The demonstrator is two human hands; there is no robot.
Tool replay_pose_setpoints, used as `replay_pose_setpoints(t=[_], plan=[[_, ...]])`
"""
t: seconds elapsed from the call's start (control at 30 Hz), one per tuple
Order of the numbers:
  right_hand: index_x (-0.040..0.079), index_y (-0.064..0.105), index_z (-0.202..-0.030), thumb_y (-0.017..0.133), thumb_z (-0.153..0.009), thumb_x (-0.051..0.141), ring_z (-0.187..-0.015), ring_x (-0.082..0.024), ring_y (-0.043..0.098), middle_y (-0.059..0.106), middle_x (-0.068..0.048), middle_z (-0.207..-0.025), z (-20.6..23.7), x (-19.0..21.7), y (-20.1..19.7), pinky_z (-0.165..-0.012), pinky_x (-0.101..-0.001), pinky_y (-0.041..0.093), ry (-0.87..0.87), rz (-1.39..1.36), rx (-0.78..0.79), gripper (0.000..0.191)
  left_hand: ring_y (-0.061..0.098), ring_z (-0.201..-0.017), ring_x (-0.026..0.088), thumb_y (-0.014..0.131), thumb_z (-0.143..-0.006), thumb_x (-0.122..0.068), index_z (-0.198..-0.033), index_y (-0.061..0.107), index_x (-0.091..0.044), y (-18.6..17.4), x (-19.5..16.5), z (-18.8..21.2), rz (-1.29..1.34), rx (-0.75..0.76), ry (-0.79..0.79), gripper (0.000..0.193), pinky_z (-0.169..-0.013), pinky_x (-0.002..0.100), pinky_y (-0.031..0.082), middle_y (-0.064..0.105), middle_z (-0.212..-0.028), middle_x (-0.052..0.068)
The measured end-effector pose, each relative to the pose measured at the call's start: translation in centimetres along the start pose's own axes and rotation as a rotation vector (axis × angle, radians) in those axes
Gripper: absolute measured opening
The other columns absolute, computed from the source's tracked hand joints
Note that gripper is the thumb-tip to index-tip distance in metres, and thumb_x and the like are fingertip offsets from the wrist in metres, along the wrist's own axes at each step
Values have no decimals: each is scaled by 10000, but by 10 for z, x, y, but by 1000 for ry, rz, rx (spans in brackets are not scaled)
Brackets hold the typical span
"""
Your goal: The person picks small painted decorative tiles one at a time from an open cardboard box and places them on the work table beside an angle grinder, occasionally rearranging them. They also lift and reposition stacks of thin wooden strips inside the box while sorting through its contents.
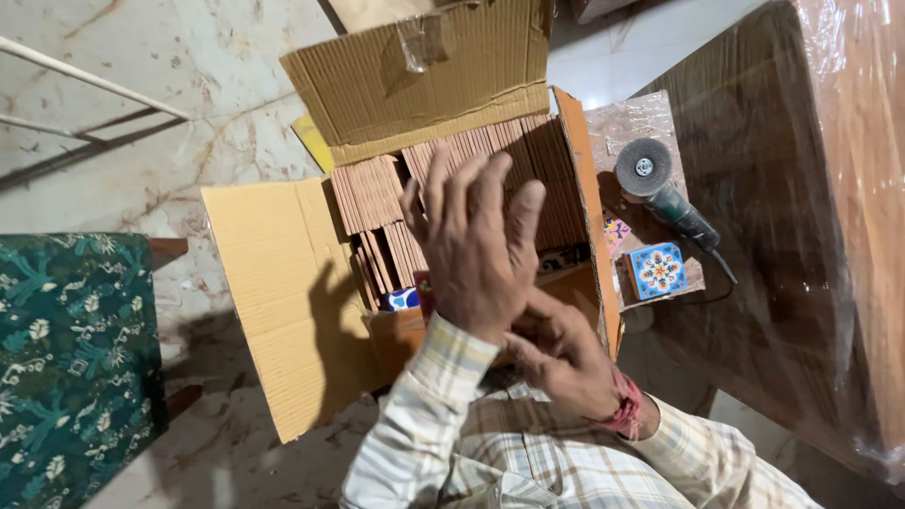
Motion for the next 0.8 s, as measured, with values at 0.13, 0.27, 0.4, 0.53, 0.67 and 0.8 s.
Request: replay_pose_setpoints(t=[0.13, 0.27, 0.4, 0.53, 0.67, 0.8], plan=[[-38, 509, -1410, 619, -956, -47, -1100, -173, 685, 683, -113, -1250, 0, 18, -3, -872, -353, 601, -27, -51, -142, 468, 514, -1428, 353, 365, -1116, -497, -1236, 686, -117, -11, 28, -8, 6, 7, -44, 512, -1248, 607, 207, 695, -1300, 73], [-20, 527, -1327, 632, -921, -35, -1054, -199, 716, 703, -120, -1220, 1, 26, -15, -845, -382, 632, -12, -103, -273, 420, 529, -1404, 382, 387, -1136, -441, -1323, 630, -50, -23, 35, 1, 22, -3, -105, 498, -1223, 563, 274, 668, -1321, 151], [-33, 546, -1325, 654, -988, -30, -1020, -156, 675, 692, -104, -1184, -4, 23, -24, -807, -304, 581, -136, -174, -295, 354, 564, -1324, 408, 525, -1091, -434, -1433, 539, 10, -20, 2, 28, 59, 38, -95, 560, -1187, 560, 382, 634, -1327, 244], [-11, 586, -1252, 613, -989, 76, -952, -138, 707, 713, -76, -1066, -1, 19, -38, -803, -271, 594, -89, -220, -347, 279, 702, -1101, 351, 743, -920, -465, -1505, 386, 47, -24, -4, 38, 382, 157, -226, 856, -924, 441, 580, 678, -1237, 242], [4, 637, -1182, 644, -1027, 119, -818, -95, 666, 715, -45, -958, 1, 20, -52, -689, -231, 525, -105, -189, -400, 193, 805, -930, 266, 853, -811, -399, -1542, 318, 16, -32, -5, 38, 583, 436, -275, 996, -767, 359, 649, 756, -1105, 177], [23, 648, -1027, 647, -1040, 179, -783, -52, 631, 705, -17, -918, -1, 12, -62, -680, -236, 528, -101, -91, -465, 157, 805, -913, 269, 845, -808, -340, -1610, 216, -39, -32, -8, 38, 600, 755, -279, 1063, -763, 373, 640, 768, -1057, 176]])
Point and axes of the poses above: each hand's wrist, its own z-axis away from the middle knuckle, its own y-axis out of the palm, x = y × z, the point moved 5 cm from there along -z, towards the middle knuckle
